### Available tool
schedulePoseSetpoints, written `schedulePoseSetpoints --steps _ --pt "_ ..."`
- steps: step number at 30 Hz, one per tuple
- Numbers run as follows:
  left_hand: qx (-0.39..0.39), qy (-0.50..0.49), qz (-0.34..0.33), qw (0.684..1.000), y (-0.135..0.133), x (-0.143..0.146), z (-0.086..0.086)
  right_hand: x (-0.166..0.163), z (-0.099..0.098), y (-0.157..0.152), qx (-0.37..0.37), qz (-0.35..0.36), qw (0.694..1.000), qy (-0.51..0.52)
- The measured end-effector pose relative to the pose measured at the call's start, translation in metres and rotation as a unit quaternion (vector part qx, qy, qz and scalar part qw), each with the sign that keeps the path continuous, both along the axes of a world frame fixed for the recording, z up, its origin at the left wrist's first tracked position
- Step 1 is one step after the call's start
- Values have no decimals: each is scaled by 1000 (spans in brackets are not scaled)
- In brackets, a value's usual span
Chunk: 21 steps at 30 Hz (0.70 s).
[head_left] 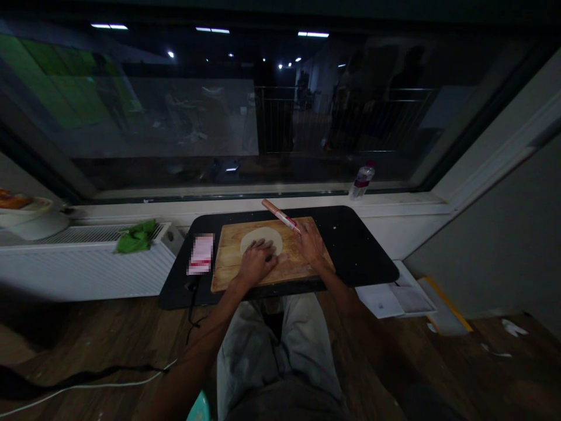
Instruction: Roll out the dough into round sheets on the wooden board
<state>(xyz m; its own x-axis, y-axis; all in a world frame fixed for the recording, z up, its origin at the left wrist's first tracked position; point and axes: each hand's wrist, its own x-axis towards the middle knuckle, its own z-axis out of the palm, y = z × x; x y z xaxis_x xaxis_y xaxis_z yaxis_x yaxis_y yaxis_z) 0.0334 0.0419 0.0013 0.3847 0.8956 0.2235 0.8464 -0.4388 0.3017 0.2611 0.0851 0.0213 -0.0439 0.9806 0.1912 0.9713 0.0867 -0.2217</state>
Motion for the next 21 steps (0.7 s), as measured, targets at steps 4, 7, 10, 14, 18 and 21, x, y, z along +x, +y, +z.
schedulePoseSetpoints --steps 4,7,10,14,18,21 --pt "-6 -14 -12 1000 3 -5 -4 -1 0 -1 6 1 1000 -4" --pt "-13 -30 -34 999 6 -15 -6 -1 1 -1 9 3 1000 -12" --pt "-3 -16 47 999 7 -26 -11 0 0 -1 8 7 1000 -18" --pt "27 15 144 989 5 -33 -27 3 -3 1 8 20 1000 -20" --pt "73 -2 64 995 13 -34 -45 5 -10 4 14 48 999 -13" --pt "94 -1 -12 995 28 -38 -49 6 -16 6 17 56 998 3"
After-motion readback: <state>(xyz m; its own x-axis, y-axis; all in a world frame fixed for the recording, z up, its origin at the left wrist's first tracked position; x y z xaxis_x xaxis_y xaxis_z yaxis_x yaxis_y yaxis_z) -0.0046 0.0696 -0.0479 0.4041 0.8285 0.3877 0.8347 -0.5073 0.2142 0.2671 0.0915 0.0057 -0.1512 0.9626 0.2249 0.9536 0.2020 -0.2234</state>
